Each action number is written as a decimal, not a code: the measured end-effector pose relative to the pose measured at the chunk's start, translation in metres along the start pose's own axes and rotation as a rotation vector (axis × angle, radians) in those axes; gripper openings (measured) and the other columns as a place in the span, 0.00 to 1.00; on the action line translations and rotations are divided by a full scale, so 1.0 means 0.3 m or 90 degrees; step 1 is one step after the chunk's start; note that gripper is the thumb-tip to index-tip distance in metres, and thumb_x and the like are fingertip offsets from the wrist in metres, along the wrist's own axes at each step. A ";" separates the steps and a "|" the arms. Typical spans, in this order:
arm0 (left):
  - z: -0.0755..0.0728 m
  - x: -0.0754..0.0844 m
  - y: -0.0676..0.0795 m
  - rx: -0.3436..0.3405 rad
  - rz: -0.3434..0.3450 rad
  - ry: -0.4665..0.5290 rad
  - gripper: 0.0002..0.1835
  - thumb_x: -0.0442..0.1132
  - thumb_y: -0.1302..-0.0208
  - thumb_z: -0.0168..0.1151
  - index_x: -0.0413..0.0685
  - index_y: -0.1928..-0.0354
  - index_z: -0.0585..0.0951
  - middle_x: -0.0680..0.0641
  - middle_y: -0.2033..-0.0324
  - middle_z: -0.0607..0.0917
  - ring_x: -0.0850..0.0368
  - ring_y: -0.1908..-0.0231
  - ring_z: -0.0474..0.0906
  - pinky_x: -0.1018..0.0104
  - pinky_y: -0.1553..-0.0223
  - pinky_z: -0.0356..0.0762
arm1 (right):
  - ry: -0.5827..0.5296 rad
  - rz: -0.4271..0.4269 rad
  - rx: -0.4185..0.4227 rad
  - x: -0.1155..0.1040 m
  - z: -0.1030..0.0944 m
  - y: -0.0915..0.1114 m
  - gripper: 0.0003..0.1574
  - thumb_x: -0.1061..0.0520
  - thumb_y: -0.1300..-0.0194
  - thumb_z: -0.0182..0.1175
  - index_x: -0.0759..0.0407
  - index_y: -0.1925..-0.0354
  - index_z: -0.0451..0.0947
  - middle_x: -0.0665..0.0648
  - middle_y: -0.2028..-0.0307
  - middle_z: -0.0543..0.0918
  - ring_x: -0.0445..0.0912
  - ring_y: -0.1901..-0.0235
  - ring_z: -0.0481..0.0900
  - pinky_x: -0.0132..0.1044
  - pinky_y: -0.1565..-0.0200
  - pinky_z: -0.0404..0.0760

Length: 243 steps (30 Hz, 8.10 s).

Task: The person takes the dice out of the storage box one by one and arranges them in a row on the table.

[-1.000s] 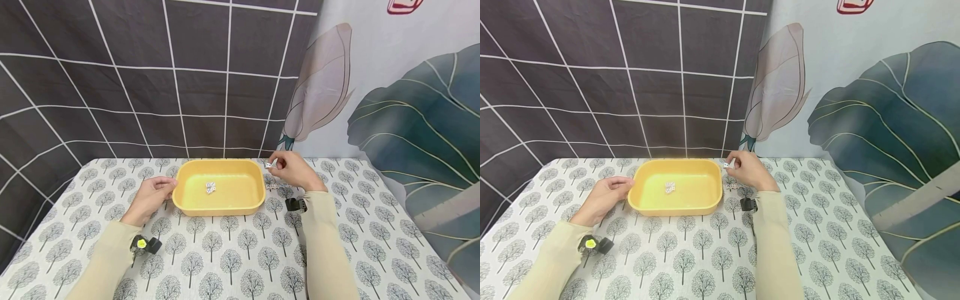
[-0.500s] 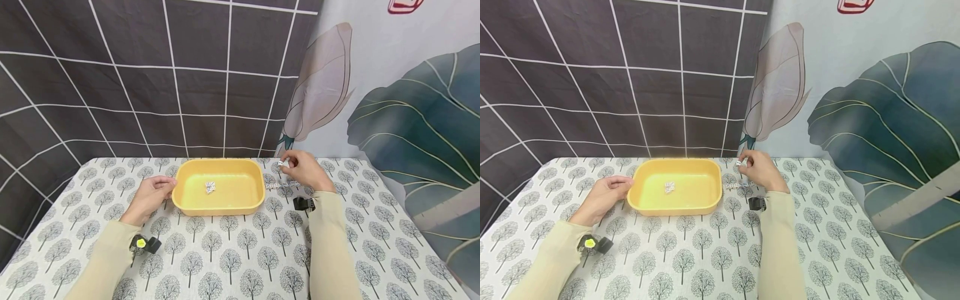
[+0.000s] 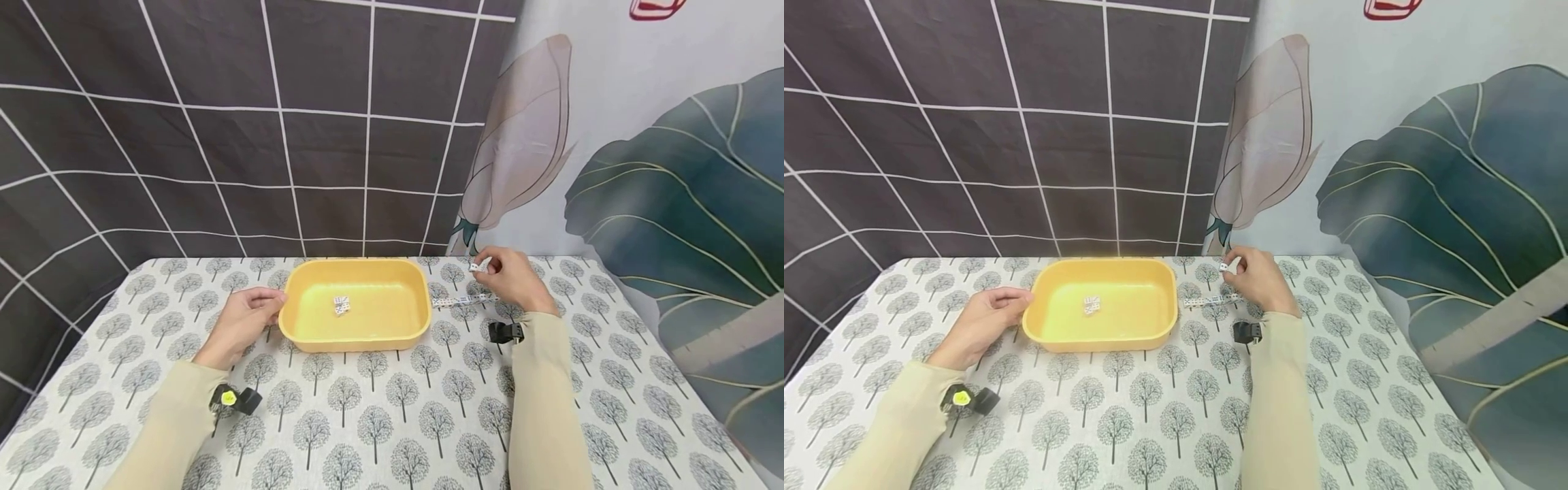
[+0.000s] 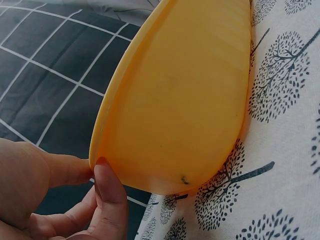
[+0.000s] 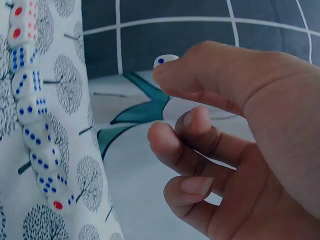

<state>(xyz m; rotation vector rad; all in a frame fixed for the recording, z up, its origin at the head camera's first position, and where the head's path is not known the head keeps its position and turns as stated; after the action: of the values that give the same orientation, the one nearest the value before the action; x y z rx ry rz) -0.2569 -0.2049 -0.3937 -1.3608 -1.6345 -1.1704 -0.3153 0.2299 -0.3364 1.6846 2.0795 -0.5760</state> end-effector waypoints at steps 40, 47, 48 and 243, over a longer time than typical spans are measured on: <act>0.007 0.001 0.004 -0.006 -0.005 0.024 0.21 0.40 0.25 0.58 0.31 0.39 0.74 0.53 0.63 0.85 0.67 0.66 0.80 0.73 0.59 0.85 | 0.020 0.180 -0.081 0.244 0.003 0.068 0.18 0.54 0.32 0.64 0.61 0.48 0.81 0.69 0.52 0.79 0.54 0.61 0.79 0.40 0.65 0.79; 0.007 0.004 0.004 -0.003 -0.004 0.024 0.21 0.40 0.25 0.59 0.31 0.39 0.74 0.54 0.64 0.84 0.67 0.67 0.80 0.73 0.59 0.85 | 0.035 0.172 -0.083 0.256 0.015 0.062 0.16 0.57 0.35 0.65 0.61 0.50 0.82 0.69 0.52 0.78 0.53 0.62 0.78 0.41 0.66 0.79; 0.007 0.003 0.004 -0.003 -0.004 0.024 0.21 0.40 0.25 0.59 0.31 0.39 0.75 0.54 0.64 0.84 0.67 0.67 0.80 0.73 0.59 0.85 | 0.036 0.172 -0.084 0.258 0.018 0.061 0.16 0.58 0.36 0.65 0.62 0.50 0.82 0.69 0.52 0.77 0.53 0.62 0.78 0.41 0.65 0.79; 0.006 -0.004 -0.004 -0.001 -0.004 0.026 0.21 0.41 0.25 0.59 0.31 0.39 0.75 0.51 0.61 0.85 0.65 0.66 0.81 0.73 0.59 0.85 | 0.019 -0.115 -0.121 -0.471 0.415 -0.073 0.08 0.55 0.37 0.72 0.52 0.60 0.83 0.52 0.74 0.77 0.42 0.76 0.70 0.30 0.74 0.68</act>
<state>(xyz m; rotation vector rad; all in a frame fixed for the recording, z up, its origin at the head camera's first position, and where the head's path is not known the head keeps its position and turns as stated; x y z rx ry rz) -0.2576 -0.2036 -0.3956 -1.3249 -1.6100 -1.1957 -0.3034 0.0423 -0.3615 1.4181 2.2448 -0.3940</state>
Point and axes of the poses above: each hand's wrist, its own y-axis away from the middle knuckle, its own z-axis out of the palm, x = y × z, the point moved 8 cm from there along -y, towards the middle knuckle
